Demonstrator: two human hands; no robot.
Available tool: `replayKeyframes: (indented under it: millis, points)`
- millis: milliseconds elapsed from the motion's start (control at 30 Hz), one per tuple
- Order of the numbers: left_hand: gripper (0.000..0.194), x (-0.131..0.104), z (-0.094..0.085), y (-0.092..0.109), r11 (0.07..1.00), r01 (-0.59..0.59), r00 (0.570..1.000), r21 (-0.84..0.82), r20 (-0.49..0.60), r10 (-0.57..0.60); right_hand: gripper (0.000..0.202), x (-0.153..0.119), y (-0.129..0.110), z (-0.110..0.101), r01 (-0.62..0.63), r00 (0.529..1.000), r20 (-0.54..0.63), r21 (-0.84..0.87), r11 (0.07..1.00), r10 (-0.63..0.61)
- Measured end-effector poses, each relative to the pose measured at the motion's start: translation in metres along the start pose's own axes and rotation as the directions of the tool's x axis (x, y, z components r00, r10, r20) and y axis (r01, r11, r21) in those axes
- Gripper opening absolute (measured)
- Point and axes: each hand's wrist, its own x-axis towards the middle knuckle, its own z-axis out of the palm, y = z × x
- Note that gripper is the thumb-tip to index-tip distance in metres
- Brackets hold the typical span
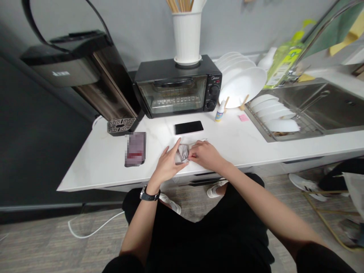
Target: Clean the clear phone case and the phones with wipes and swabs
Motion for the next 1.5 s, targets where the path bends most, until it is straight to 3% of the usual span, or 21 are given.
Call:
replayKeyframes:
  millis: [133, 300, 467, 600, 700, 967, 1167, 1300, 1500]
  points:
    - [0.074, 0.0, 0.0, -0.001, 1.0, -0.019, 1.0, -0.01, 0.012, 0.019, 0.018, -0.017, 0.026, -0.006, -0.126, 0.991, -0.044, -0.074, 0.989, 0.123]
    - [0.073, 0.003, 0.0, -0.003, 1.0, -0.023, 0.999, -0.014, 0.032, 0.023, 0.02, -0.02, 0.042, -0.006, -0.32, 0.941, -0.186, -0.233, 0.918, 0.281]
    - [0.073, 0.004, -0.001, -0.003, 0.999, -0.029, 0.999, -0.024, 0.023, 0.03, 0.021, 0.005, 0.02, 0.006, -0.284, 0.95, -0.202, -0.234, 0.93, 0.24]
    - [0.071, 0.004, -0.003, -0.001, 1.0, -0.008, 1.0, -0.005, 0.02, 0.008, 0.019, 0.02, -0.011, 0.012, -0.087, 0.992, -0.105, -0.127, 0.988, 0.074]
    - [0.069, 0.003, -0.005, 0.002, 1.0, 0.005, 0.999, 0.017, 0.032, -0.006, 0.017, 0.02, -0.022, 0.01, 0.006, 0.998, -0.067, -0.046, 0.999, -0.009]
    - [0.07, -0.002, -0.003, 0.005, 1.0, -0.022, 1.0, 0.017, 0.018, 0.022, 0.018, -0.007, 0.008, -0.01, -0.158, 0.987, -0.044, -0.122, 0.98, 0.154]
    - [0.069, -0.003, -0.005, 0.007, 0.999, -0.036, 0.999, 0.0, 0.022, 0.036, 0.024, -0.021, 0.025, -0.013, -0.339, 0.936, -0.179, -0.242, 0.909, 0.302]
    - [0.068, -0.001, -0.005, 0.005, 1.0, -0.031, 0.999, -0.005, 0.03, 0.031, 0.026, -0.009, 0.012, -0.005, -0.297, 0.946, -0.203, -0.226, 0.928, 0.253]
    - [0.071, 0.001, -0.002, 0.0, 0.999, -0.039, 0.999, -0.017, 0.016, 0.04, 0.022, 0.012, -0.022, 0.009, -0.153, 0.979, -0.148, -0.104, 0.983, 0.136]
